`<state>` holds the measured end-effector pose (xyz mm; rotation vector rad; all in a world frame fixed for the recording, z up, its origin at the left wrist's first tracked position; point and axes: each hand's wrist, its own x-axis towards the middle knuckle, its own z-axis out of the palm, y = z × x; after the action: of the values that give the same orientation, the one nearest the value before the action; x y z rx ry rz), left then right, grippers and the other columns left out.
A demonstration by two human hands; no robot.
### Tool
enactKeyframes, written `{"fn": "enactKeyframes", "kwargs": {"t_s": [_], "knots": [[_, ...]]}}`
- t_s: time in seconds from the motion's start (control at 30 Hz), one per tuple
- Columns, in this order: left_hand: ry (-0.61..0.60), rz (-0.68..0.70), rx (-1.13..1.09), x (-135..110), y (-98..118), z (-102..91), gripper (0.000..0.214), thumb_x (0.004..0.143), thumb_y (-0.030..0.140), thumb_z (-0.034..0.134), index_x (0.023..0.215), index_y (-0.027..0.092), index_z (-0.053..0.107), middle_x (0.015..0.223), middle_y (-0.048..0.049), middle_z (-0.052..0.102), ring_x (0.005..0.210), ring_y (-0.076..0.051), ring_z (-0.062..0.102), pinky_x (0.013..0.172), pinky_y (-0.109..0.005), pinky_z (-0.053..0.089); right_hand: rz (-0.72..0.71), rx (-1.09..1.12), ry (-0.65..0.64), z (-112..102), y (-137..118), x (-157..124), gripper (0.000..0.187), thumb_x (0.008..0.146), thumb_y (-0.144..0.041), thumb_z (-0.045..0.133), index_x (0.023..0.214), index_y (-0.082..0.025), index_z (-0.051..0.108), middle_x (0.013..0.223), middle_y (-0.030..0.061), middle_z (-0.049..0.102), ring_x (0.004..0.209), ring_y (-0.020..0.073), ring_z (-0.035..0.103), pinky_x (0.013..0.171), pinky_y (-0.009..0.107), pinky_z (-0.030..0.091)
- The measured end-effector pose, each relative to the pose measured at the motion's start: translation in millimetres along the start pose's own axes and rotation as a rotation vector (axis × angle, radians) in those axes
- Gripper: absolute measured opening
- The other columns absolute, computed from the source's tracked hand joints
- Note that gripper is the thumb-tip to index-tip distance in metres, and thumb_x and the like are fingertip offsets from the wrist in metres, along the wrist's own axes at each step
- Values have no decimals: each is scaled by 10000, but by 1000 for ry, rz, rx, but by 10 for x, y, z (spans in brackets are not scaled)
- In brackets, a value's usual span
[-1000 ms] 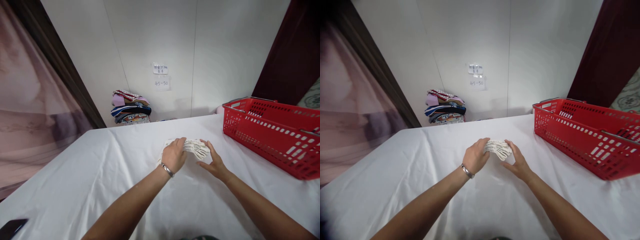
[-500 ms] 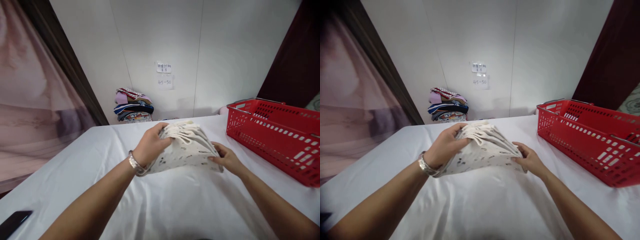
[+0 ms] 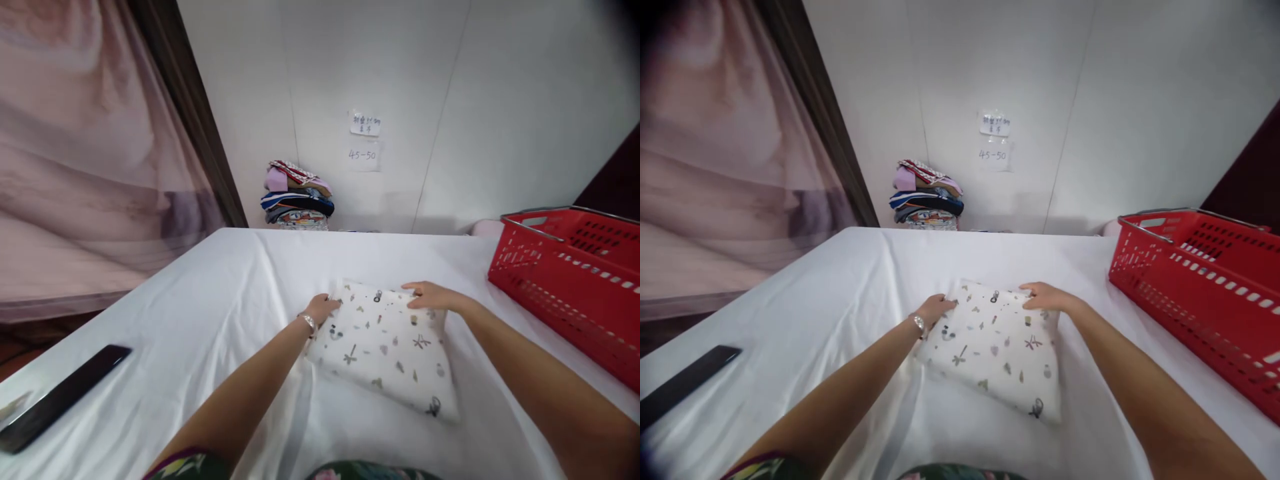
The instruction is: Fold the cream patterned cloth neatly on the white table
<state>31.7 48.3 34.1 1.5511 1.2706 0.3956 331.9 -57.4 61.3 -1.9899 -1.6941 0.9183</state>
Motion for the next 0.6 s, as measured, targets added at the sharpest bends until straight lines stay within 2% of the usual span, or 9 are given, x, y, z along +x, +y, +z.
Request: {"fn": "enactKeyframes", "kwargs": {"t_s": [0.1, 0.2, 0.33, 0.5, 0.6], "knots": [[33, -17, 54, 157, -175, 31, 110, 681, 239, 611, 710, 137, 584, 606, -27, 598, 646, -190, 591, 548, -257, 424, 42, -45, -35, 222, 222, 288, 622, 590, -346, 679, 1180, -174, 581, 1115, 97, 634, 999, 277, 592, 877, 359, 451], [40, -4, 83, 195, -196, 24, 170, 673, 302, 629, 747, 154, 589, 674, -31, 620, 697, -200, 595, 566, -257, 416, 83, -61, -55, 164, 361, 292, 656, 594, -429, 683, 1185, -162, 580, 1172, 116, 601, 1066, 295, 556, 904, 363, 434], [45, 45, 148, 209, -183, 40, 371, 679, 467, 616, 891, 163, 590, 874, -81, 654, 798, -234, 605, 625, -279, 427, 120, -8, -85, 44, 447, 111, 598, 636, -503, 650, 1142, -187, 609, 1202, 99, 584, 1097, 295, 534, 929, 370, 420], [75, 120, 228, 272, -203, 52, 393, 756, 494, 521, 974, 173, 579, 945, -93, 657, 863, -237, 607, 675, -274, 430, 150, 136, 60, 115, 455, 34, 617, 685, -498, 613, 1208, -177, 546, 1210, 101, 575, 1032, 267, 575, 878, 358, 452], [92, 97, 317, 301, -221, 34, 394, 789, 502, 463, 988, 179, 570, 979, -98, 649, 902, -243, 601, 685, -280, 435, 172, 83, 180, 204, 499, 112, 610, 690, -484, 602, 1198, -151, 549, 1213, 116, 570, 1070, 275, 548, 907, 366, 426]]}}
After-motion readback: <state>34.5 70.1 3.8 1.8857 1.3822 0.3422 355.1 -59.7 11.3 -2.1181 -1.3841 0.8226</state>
